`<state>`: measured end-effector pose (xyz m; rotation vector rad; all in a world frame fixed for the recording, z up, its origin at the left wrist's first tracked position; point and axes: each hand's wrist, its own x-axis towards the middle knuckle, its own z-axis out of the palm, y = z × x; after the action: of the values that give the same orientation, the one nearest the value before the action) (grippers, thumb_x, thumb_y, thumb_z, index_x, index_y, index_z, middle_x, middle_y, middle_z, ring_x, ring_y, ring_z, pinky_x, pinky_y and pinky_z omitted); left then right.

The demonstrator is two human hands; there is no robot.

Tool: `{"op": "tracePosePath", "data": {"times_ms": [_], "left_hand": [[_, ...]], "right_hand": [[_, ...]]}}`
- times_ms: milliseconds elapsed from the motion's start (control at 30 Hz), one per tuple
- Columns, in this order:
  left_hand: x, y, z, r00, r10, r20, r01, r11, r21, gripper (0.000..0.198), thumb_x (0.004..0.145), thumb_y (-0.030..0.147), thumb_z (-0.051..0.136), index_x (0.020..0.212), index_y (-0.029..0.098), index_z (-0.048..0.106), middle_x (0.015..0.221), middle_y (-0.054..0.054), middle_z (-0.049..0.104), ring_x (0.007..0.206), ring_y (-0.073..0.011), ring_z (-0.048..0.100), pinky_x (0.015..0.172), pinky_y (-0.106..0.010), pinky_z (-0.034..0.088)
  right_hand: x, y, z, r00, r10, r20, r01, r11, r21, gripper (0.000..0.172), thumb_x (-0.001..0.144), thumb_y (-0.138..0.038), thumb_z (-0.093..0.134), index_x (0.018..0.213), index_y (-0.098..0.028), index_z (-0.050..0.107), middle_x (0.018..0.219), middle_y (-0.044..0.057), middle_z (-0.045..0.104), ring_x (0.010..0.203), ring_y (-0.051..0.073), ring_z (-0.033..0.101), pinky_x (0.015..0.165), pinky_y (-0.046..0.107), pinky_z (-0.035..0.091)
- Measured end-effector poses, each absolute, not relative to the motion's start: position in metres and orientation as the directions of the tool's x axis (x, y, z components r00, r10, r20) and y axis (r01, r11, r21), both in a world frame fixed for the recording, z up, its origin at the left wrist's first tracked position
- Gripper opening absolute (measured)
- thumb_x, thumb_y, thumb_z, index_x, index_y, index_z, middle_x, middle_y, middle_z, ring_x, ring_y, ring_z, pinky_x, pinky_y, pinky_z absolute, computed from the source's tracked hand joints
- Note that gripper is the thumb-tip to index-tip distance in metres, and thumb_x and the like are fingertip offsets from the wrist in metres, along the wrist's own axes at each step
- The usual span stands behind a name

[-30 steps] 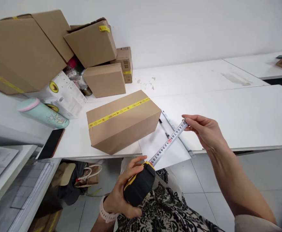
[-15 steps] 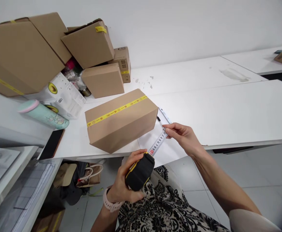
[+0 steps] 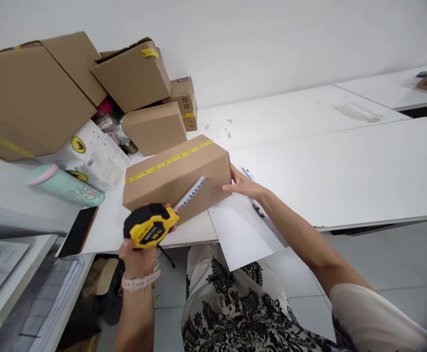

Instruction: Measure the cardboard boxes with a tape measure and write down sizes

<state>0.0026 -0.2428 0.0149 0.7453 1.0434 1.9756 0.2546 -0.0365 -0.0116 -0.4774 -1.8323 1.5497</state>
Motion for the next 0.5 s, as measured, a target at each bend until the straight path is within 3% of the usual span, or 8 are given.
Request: {"op": "tracePosePath", "data": {"times_ms": [100,200,300,400,500], "left_hand": [[-0.018,-0.210,0.028,-0.493,0.867,0.074,-0.409,-0.306,0.860,0.065,0.055,0.060,0.082,0.106,0.022,0.071,0.119,-0.013,0.072,0.122,-0.0454,0.059,0.078,-0.056,0.062],[-0.042,-0.179,0.035,-0.446,0.895,-0.002,-0.492,-0.243,0.836,0.067,0.058,0.058,0.080,0.111,0.017,0.068,0.119,-0.018,0.071,0.123,-0.0444,0.059,0.072,-0.049,0.064],[-0.067,-0.152,0.042,-0.409,0.912,-0.023,-0.513,-0.209,0.833,0.064,0.066,0.057,0.075,0.114,0.016,0.065,0.117,-0.020,0.071,0.120,-0.0427,0.061,0.068,-0.046,0.065],[-0.092,-0.132,0.048,-0.412,0.911,0.035,-0.457,-0.239,0.857,0.061,0.068,0.060,0.071,0.110,0.017,0.065,0.112,-0.018,0.072,0.117,-0.0401,0.064,0.072,-0.047,0.065],[-0.114,-0.124,0.050,-0.496,0.845,0.199,-0.327,-0.395,0.859,0.063,0.065,0.065,0.069,0.105,0.016,0.065,0.110,-0.013,0.072,0.112,-0.0355,0.065,0.082,-0.048,0.063]], "right_hand": [[0.228,-0.001,-0.006,-0.770,0.606,0.199,-0.156,0.122,-0.980,0.100,0.074,-0.057,0.078,0.156,-0.031,0.028,0.159,0.009,0.040,0.145,0.030,0.037,0.117,0.048,0.037],[0.197,0.018,-0.005,-0.773,0.633,0.034,0.003,0.058,-0.998,0.082,0.081,-0.058,0.071,0.150,-0.028,0.041,0.145,0.011,0.055,0.131,0.028,0.053,0.111,0.046,0.046],[0.167,0.027,-0.004,-0.686,0.722,-0.090,0.175,0.043,-0.984,0.078,0.087,-0.061,0.062,0.151,-0.023,0.040,0.138,0.015,0.059,0.118,0.027,0.061,0.098,0.044,0.054],[0.143,0.035,0.001,-0.619,0.778,-0.112,0.247,0.058,-0.967,0.081,0.089,-0.060,0.059,0.153,-0.018,0.034,0.136,0.017,0.059,0.115,0.026,0.061,0.095,0.042,0.055],[0.127,0.045,0.006,-0.621,0.781,-0.067,0.227,0.097,-0.969,0.081,0.086,-0.058,0.064,0.151,-0.018,0.037,0.135,0.016,0.058,0.116,0.025,0.060,0.101,0.040,0.051]]}}
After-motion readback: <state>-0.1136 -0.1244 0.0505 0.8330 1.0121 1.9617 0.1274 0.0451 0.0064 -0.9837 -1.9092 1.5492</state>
